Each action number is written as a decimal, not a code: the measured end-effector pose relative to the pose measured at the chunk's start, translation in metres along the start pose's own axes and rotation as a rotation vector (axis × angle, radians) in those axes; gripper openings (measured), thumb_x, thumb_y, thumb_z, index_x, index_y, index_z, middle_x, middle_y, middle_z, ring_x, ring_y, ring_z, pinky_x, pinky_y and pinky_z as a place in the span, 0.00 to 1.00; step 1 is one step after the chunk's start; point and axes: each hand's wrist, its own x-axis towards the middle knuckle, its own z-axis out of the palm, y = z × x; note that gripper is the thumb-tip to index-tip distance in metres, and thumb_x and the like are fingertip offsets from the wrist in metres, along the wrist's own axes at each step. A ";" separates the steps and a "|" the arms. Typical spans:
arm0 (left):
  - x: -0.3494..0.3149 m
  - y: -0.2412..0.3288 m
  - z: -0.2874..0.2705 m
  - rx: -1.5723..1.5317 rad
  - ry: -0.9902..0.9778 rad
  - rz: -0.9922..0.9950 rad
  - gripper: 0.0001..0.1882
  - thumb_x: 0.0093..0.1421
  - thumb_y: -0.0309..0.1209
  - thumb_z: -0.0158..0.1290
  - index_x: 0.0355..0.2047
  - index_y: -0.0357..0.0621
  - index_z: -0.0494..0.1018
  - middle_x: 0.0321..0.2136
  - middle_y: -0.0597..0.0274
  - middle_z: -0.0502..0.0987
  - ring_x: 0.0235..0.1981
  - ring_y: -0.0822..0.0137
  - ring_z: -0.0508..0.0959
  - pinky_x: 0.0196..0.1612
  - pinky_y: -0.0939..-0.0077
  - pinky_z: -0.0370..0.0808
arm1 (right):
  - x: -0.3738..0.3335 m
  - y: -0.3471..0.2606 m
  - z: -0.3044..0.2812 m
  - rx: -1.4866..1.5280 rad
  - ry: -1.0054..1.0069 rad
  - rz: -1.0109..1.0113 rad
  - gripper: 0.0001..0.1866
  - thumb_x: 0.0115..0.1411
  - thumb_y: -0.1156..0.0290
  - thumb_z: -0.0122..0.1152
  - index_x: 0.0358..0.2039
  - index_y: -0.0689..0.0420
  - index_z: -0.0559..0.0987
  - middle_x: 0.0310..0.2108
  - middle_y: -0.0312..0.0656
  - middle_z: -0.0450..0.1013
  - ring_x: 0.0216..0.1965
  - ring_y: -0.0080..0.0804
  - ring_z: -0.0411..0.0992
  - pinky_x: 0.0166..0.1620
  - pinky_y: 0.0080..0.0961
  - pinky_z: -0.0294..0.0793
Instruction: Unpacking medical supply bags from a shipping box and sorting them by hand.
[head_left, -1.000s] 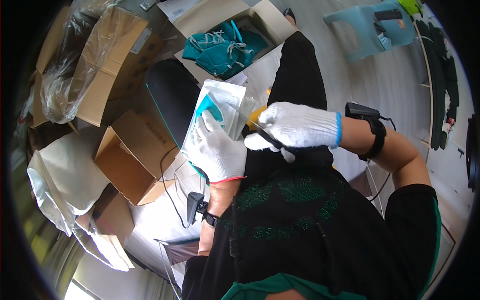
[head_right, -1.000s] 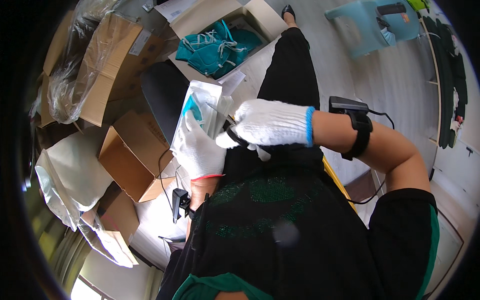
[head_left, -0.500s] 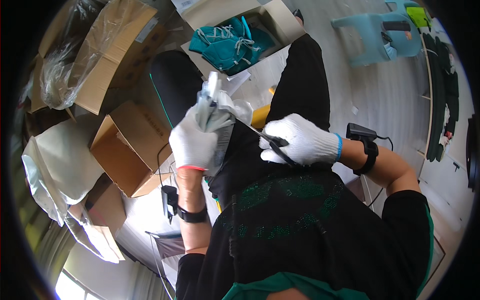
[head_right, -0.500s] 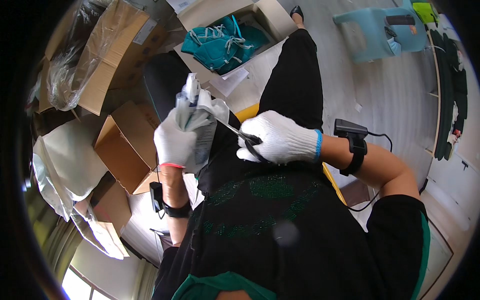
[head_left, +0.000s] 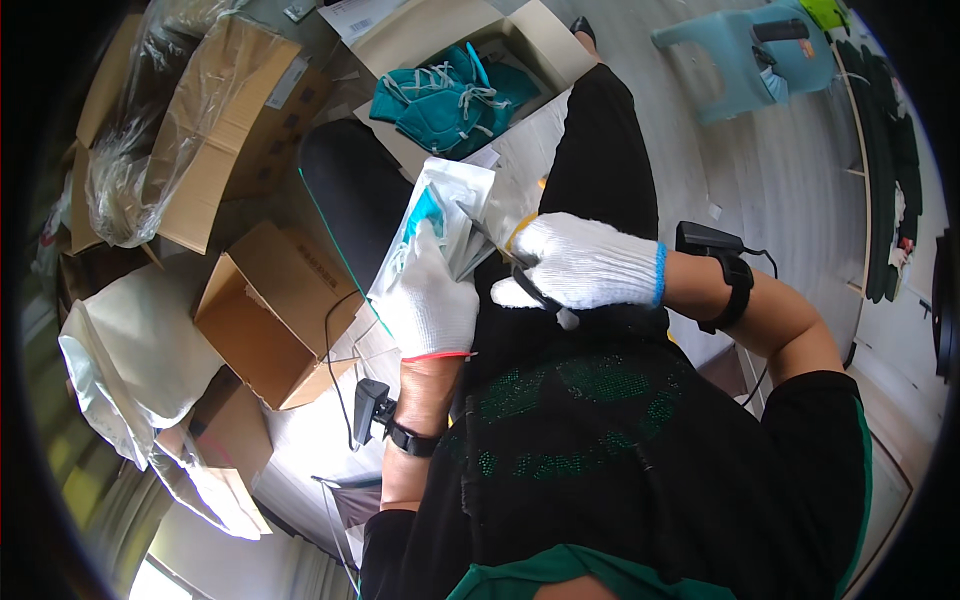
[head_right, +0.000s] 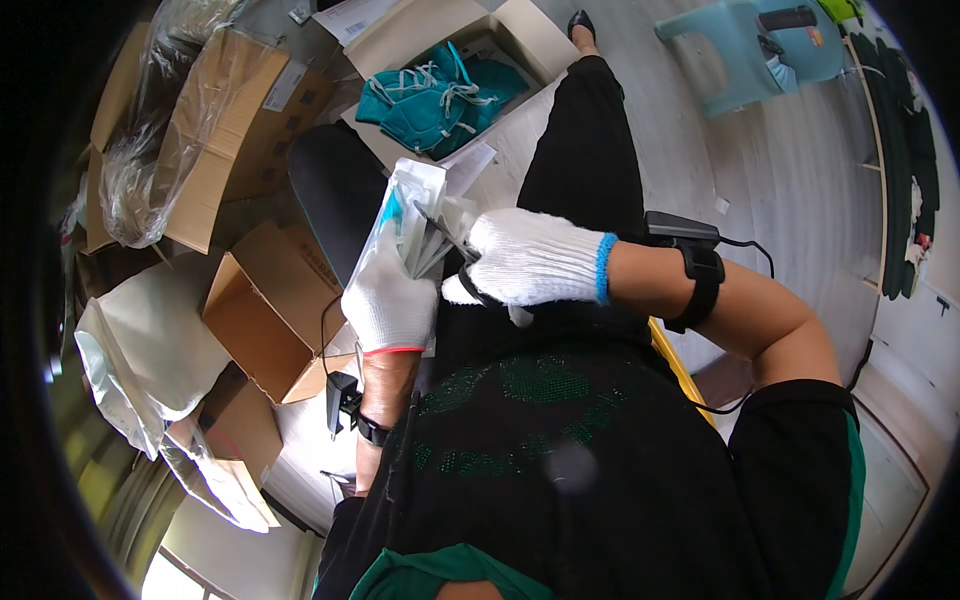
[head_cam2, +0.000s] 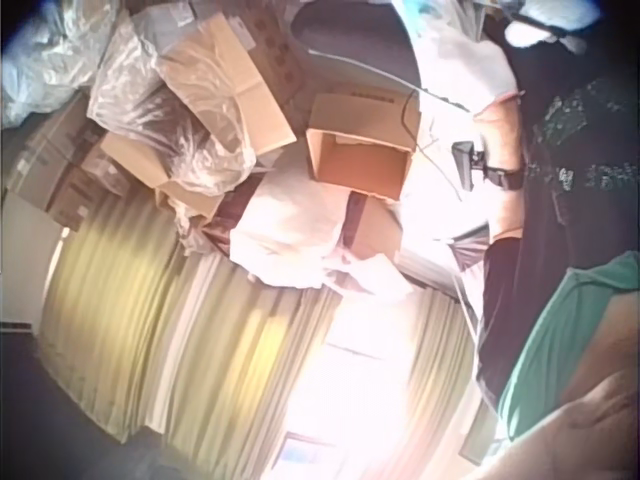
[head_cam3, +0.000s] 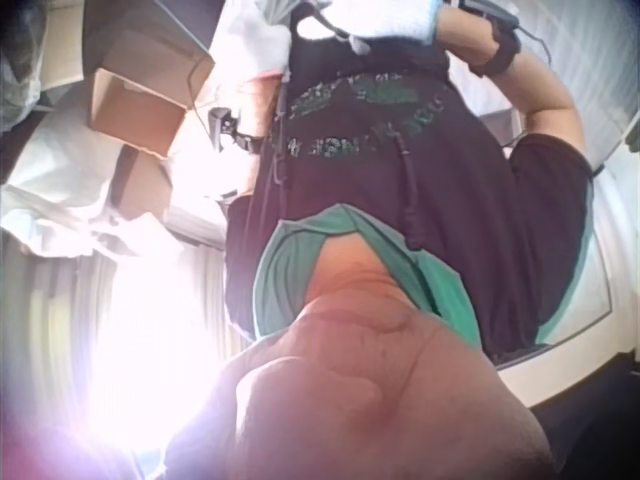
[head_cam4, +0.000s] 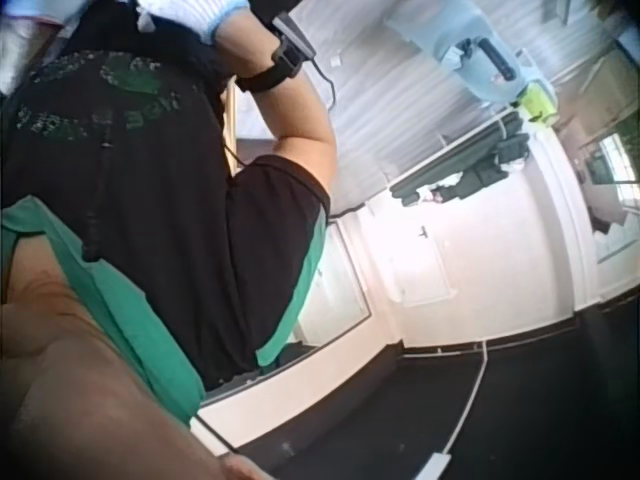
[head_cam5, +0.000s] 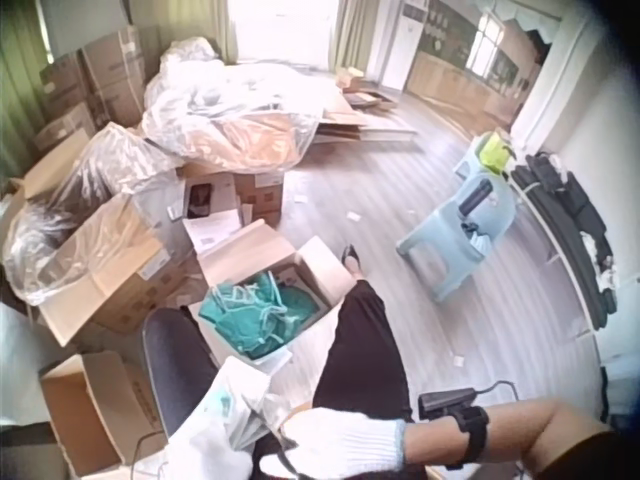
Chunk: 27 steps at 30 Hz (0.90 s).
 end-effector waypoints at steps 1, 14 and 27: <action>0.000 -0.002 0.002 0.018 0.040 0.012 0.32 0.47 0.26 0.56 0.57 0.43 0.70 0.36 0.42 0.81 0.40 0.44 0.81 0.46 0.57 0.77 | -0.004 -0.010 -0.003 0.118 -0.043 0.072 0.29 0.61 0.45 0.59 0.30 0.66 0.78 0.21 0.49 0.74 0.22 0.40 0.77 0.29 0.36 0.76; 0.023 -0.037 -0.011 -0.235 0.002 0.032 0.23 0.49 0.35 0.65 0.47 0.50 0.80 0.36 0.52 0.83 0.40 0.54 0.84 0.45 0.68 0.78 | -0.018 0.009 -0.001 0.348 -0.087 -0.188 0.15 0.60 0.60 0.68 0.34 0.60 0.79 0.25 0.41 0.76 0.25 0.23 0.75 0.30 0.25 0.73; 0.027 -0.051 -0.035 -0.444 -0.128 -0.166 0.26 0.45 0.40 0.69 0.42 0.39 0.81 0.35 0.50 0.84 0.37 0.59 0.85 0.45 0.68 0.78 | -0.024 0.101 -0.001 -0.277 0.689 0.284 0.25 0.53 0.58 0.73 0.42 0.61 0.73 0.42 0.51 0.73 0.43 0.51 0.76 0.45 0.39 0.77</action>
